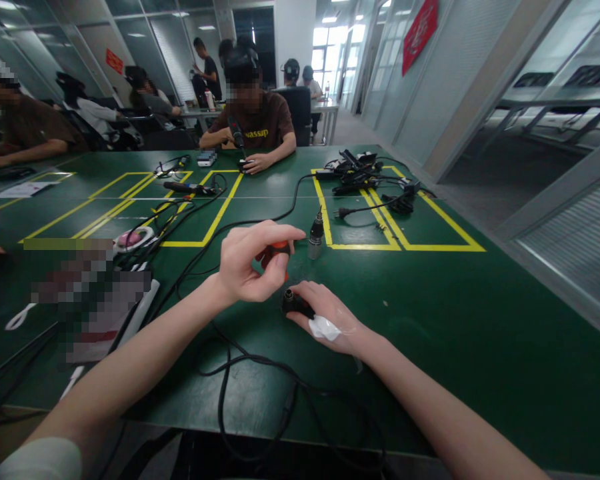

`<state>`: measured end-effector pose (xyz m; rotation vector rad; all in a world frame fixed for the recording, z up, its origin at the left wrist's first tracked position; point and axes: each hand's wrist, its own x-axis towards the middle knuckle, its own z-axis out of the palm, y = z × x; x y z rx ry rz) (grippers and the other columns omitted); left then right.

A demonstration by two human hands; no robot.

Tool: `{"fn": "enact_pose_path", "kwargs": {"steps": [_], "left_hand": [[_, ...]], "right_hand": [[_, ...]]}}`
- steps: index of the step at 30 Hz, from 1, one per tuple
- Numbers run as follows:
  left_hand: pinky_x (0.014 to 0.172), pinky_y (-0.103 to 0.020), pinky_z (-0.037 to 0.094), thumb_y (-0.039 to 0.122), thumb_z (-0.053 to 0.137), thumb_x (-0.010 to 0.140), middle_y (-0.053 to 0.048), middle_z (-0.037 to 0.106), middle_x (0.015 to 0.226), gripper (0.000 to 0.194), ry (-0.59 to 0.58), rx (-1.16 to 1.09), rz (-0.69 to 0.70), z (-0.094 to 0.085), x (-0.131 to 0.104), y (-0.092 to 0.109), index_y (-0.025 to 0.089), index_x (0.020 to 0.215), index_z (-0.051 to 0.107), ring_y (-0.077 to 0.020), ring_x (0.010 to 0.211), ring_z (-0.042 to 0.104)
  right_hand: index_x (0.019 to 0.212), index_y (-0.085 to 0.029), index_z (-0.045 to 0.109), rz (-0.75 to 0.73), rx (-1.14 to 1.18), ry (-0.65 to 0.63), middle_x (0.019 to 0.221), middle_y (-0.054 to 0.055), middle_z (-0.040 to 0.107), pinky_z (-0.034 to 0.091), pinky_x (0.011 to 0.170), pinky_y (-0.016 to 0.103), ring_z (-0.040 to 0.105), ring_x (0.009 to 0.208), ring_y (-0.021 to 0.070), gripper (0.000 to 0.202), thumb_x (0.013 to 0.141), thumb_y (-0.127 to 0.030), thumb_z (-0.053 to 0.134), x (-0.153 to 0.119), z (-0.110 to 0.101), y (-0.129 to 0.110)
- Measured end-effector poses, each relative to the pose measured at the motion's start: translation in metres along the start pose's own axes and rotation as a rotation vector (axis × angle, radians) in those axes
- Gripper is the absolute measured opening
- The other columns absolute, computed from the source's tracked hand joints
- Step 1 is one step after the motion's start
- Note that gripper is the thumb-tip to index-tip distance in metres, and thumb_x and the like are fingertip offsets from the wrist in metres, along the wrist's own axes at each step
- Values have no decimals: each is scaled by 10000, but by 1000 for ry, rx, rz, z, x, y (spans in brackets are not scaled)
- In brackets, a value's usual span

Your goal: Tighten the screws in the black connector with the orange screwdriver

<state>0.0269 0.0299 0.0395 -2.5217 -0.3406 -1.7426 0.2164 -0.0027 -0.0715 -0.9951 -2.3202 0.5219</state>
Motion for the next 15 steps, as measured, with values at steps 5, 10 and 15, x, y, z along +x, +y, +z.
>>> {"fn": "enact_pose_path", "kwargs": {"steps": [5, 10, 15], "left_hand": [[519, -189, 448, 251, 578, 907, 30, 651, 710, 99, 31, 76, 6, 1, 1, 1, 191, 983, 600, -78, 549, 572], [499, -186, 401, 270, 598, 911, 55, 586, 666, 84, 37, 48, 6, 2, 0, 0, 197, 934, 564, -65, 508, 500], [526, -235, 435, 301, 407, 967, 23, 578, 669, 233, -39, -18, 41, -1, -1, -2, 168, 1019, 592, -106, 528, 500]], "right_hand": [[1121, -220, 632, 26, 19, -16, 1037, 81, 720, 559, 817, 423, 674, 922, 271, 192, 946, -294, 658, 1, -2, -4], [1100, -205, 634, 24, 29, -10, 1010, 84, 711, 552, 797, 424, 661, 888, 269, 179, 950, -300, 654, 1, -2, -4], [1164, -202, 604, -2, 48, -4, 1063, 96, 712, 542, 806, 426, 663, 912, 273, 237, 950, -293, 649, 0, 0, -2]]}}
